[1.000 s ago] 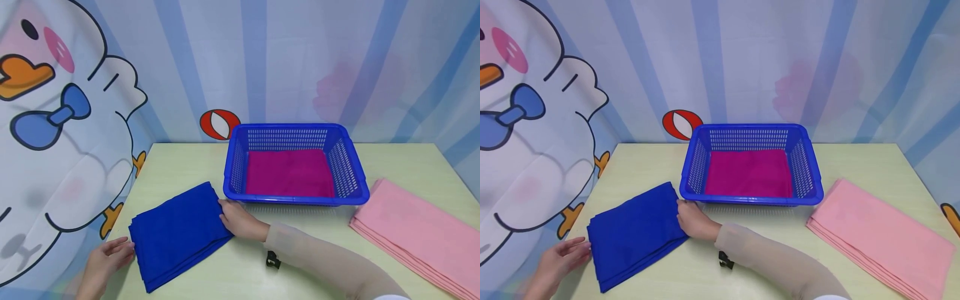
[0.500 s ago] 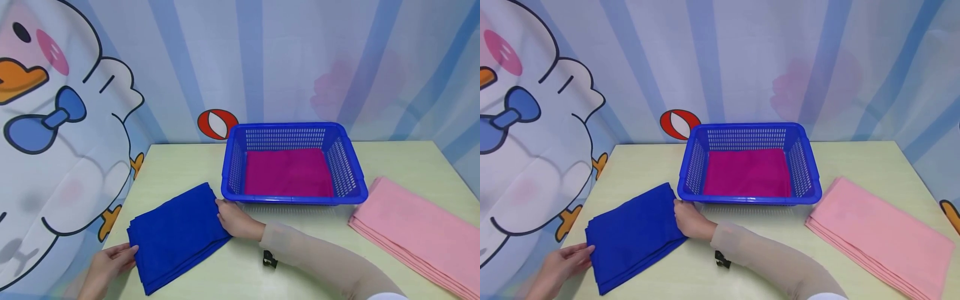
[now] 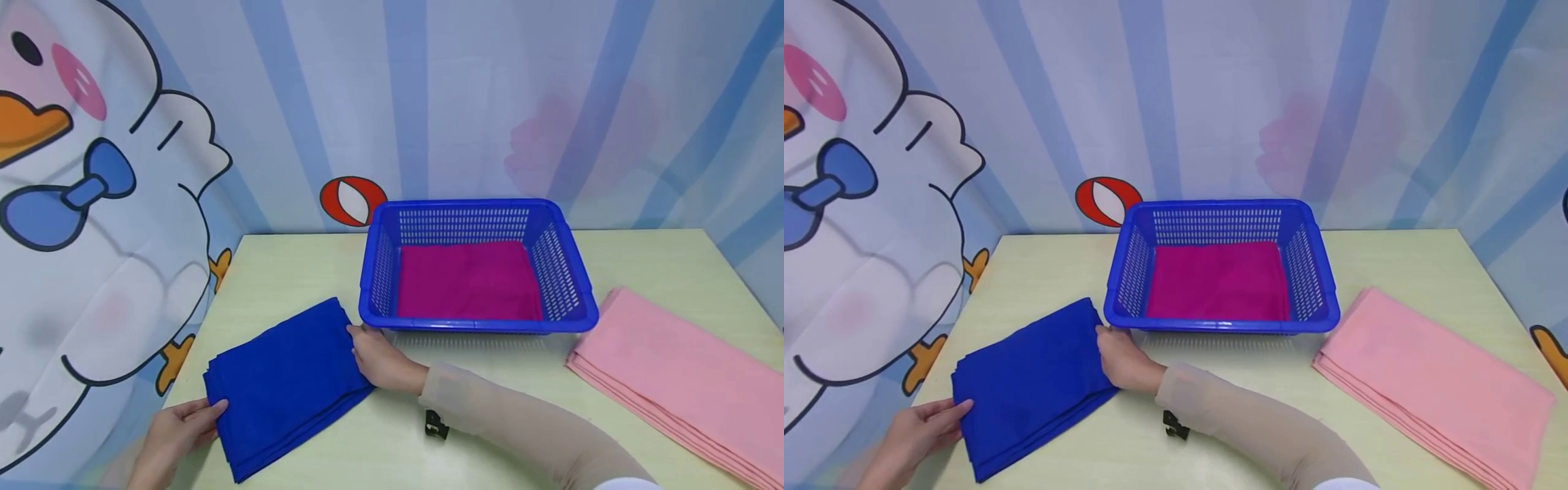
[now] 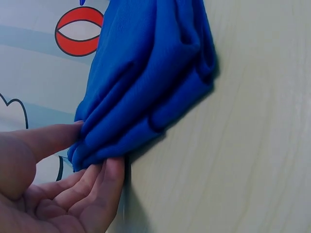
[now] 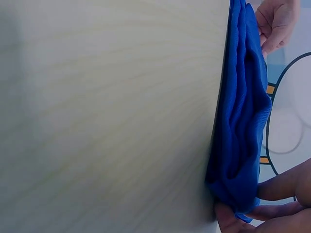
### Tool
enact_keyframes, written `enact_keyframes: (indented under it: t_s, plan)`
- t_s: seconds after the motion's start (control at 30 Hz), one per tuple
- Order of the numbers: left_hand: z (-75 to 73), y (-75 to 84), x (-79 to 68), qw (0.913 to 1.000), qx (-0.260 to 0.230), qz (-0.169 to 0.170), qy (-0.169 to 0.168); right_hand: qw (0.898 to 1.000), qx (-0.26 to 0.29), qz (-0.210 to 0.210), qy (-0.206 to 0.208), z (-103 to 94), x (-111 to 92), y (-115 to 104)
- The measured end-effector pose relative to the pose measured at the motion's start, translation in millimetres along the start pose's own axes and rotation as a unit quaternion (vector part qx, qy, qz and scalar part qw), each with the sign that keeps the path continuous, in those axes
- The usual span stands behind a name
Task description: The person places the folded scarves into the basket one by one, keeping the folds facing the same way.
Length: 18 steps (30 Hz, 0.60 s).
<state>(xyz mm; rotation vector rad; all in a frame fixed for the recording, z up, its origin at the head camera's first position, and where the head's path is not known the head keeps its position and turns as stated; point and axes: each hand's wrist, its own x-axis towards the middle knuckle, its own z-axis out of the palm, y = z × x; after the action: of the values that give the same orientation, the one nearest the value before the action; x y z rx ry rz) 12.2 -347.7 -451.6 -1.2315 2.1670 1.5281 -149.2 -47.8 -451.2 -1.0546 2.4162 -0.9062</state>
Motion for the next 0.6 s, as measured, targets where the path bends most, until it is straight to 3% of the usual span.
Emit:
enact_keyframes:
  t_s: [0.27, 0.6]
  plan:
    - [6.3, -3.1, 6.7, 0.9988, 0.026, -0.016, 0.038, 1.0, 0.007, 0.002, 0.004, 2.9, 0.5, -1.4]
    - [8.8, -2.9, 2.5, 0.9988, 0.049, -0.001, 0.003, 1.0, 0.01, -0.002, 0.012, 6.2, -1.9, -4.0]
